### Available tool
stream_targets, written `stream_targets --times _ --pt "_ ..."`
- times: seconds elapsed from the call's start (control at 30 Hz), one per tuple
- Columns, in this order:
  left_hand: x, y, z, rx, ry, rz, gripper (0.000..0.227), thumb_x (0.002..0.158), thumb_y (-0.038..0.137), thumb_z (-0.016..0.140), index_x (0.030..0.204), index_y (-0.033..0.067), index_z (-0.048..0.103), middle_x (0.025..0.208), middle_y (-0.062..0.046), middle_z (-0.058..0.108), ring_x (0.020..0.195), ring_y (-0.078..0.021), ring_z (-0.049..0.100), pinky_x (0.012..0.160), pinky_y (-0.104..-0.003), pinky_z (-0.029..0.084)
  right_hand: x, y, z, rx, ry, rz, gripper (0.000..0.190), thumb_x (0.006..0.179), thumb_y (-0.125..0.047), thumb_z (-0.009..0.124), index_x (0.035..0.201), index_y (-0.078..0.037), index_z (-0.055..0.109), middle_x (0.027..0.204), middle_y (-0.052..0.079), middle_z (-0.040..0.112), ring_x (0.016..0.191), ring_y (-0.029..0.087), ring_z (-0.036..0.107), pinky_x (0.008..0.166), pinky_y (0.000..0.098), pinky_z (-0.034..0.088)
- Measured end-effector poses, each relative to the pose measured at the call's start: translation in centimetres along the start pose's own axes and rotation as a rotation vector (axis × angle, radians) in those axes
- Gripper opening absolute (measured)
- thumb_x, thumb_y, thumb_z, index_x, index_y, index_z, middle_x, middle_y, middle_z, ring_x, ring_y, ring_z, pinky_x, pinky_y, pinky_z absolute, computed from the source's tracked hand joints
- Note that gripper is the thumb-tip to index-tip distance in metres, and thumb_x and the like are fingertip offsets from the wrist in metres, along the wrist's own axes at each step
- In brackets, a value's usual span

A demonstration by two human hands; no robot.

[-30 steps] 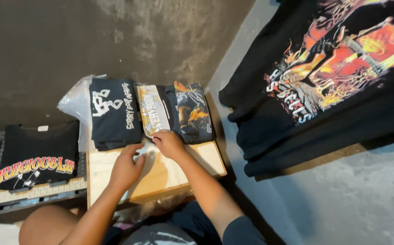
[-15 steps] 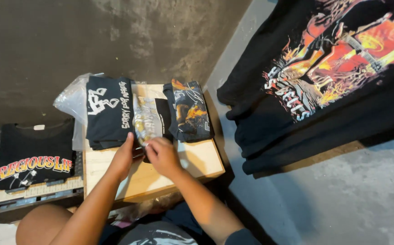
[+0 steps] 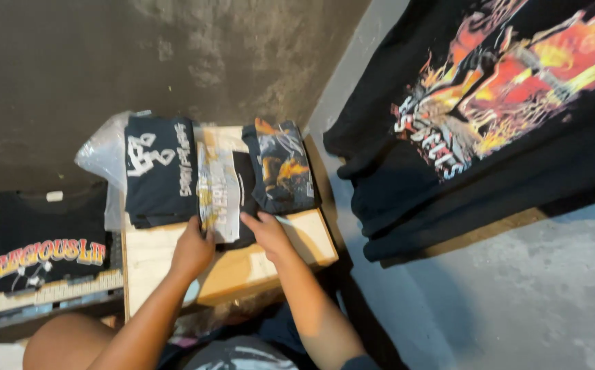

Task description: Folding and stacking black graphic t-shirts on a table

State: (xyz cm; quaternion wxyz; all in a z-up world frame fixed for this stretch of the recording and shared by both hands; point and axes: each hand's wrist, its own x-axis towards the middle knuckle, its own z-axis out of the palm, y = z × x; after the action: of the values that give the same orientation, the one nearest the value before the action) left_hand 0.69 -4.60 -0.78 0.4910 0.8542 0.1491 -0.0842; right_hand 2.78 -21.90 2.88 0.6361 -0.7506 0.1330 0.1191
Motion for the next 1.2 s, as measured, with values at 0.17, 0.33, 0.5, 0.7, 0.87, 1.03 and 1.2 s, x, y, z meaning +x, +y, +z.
stream_targets --times 0.17,0.33,0.5,0.7,0.87,1.03,1.2 --pt "-3.5 3.0 -2.4 -0.287 -0.051 -0.108 0.063 0.094 0.038 0.063 0.148 0.009 0.049 0.142 -0.03 0.058 0.134 -0.0471 0.053 0.11 -0.058 0.044 2.8 3.9 -1.8 0.478 -0.119 0.178 0.066 0.09 -0.016 0.077 0.146 -0.004 0.043 0.144 0.028 0.043 0.133 0.04 0.046 0.108 0.057 0.039" --pt "-6.3 4.3 -4.0 -1.106 -0.282 -0.348 0.076 0.1 0.041 0.058 0.16 0.0041 0.03 0.166 -0.022 0.021 0.124 -0.0494 0.059 0.084 -0.048 0.058 4.4 9.3 -4.7 0.693 -0.258 0.31 0.038 0.082 -0.001 0.075 0.119 -0.004 0.069 0.115 0.018 0.069 0.105 0.034 0.069 0.095 0.0504 0.055" --pt "-4.1 1.8 -1.3 -1.342 -0.365 -0.446 0.058 0.093 0.049 0.068 0.135 0.0099 0.063 0.121 -0.015 0.071 0.101 -0.0344 0.071 0.086 -0.051 0.059 0.1 9.6 -7.4 0.613 -0.424 0.522 0.041 0.079 -0.007 0.068 0.117 0.007 0.066 0.106 0.026 0.07 0.094 0.041 0.071 0.086 0.0525 0.059" --pt "-4.4 1.8 0.2 -1.041 -0.308 -0.302 0.073 0.091 0.011 0.066 0.158 0.0182 0.036 0.122 -0.025 0.066 0.102 -0.0399 0.07 0.082 -0.058 0.058 2.5 8.0 -5.9 0.601 -0.367 0.405 0.065 0.094 -0.044 0.079 0.138 0.0 0.06 0.133 0.025 0.065 0.119 0.036 0.067 0.101 0.0557 0.053" --pt "-4.6 2.1 -1.1 -1.117 -0.342 -0.28 0.073 0.087 0.013 0.067 0.155 0.0203 0.042 0.123 -0.027 0.063 0.105 -0.044 0.067 0.089 -0.063 0.054 -0.9 4.8 -3.7 0.559 -0.185 0.198 0.059 0.088 -0.016 0.084 0.141 -0.009 0.058 0.12 0.024 0.069 0.101 0.035 0.072 0.086 0.0535 0.061" --pt "-4.1 0.9 -2.0 -1.289 -0.29 -0.227 0.057 0.086 0.02 0.072 0.14 0.0184 0.055 0.112 -0.026 0.068 0.096 -0.0428 0.07 0.083 -0.062 0.057 -4.6 2.3 -2.8 0.593 -0.274 0.008 0.067 0.091 -0.004 0.074 0.152 -0.015 0.048 0.135 0.016 0.061 0.115 0.03 0.066 0.096 0.0506 0.058" --pt "-3.7 1.0 -2.1 -1.313 -0.192 -0.121 0.034 0.085 0.015 0.074 0.119 0.0159 0.066 0.098 -0.02 0.072 0.086 -0.0362 0.074 0.076 -0.054 0.062 -6.0 -0.2 -1.7 0.441 -0.27 -0.299 0.078 0.098 -0.005 0.062 0.164 -0.018 0.023 0.162 0.009 0.034 0.142 0.02 0.037 0.12 0.0431 0.034"
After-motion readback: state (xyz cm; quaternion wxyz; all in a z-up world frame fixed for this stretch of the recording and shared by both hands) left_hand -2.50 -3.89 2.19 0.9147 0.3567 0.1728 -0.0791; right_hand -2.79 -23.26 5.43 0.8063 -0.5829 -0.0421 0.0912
